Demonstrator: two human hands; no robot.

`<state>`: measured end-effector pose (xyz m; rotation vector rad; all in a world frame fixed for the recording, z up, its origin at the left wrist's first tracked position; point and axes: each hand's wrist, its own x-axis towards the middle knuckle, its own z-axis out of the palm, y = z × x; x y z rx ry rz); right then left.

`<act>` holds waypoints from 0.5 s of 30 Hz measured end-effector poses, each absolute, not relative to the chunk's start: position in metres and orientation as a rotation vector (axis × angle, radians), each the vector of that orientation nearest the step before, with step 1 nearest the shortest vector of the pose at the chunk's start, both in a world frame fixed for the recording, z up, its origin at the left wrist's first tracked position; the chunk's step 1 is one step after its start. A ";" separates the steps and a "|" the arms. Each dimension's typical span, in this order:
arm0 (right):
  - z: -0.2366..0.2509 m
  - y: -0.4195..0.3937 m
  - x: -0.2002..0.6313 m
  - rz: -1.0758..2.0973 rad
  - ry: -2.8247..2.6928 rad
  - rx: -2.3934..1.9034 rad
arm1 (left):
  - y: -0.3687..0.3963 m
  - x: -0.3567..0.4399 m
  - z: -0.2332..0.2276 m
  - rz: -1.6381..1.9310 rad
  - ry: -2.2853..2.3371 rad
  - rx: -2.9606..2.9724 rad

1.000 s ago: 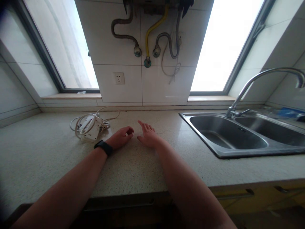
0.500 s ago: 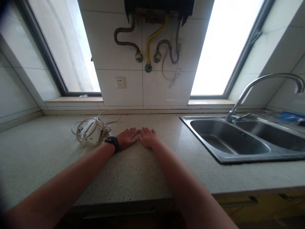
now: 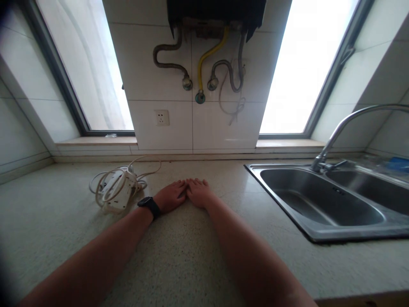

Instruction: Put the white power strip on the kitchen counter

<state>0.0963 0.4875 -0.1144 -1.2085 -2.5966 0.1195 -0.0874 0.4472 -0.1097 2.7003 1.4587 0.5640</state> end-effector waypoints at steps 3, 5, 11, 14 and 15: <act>-0.109 0.486 0.097 0.203 -2.591 -1.069 | 0.443 -0.083 -0.099 0.614 1.222 2.727; -0.105 0.484 0.097 0.272 -2.598 -0.947 | 0.437 -0.080 -0.094 0.634 1.108 2.709; -0.092 0.461 0.088 0.351 -2.590 -0.667 | 0.416 -0.070 -0.092 0.549 1.064 2.631; -0.085 0.445 0.081 0.314 -2.647 -0.583 | 0.407 -0.070 -0.093 0.507 1.101 2.621; -0.083 0.442 0.079 0.290 -2.664 -0.573 | 0.405 -0.070 -0.093 0.507 1.103 2.623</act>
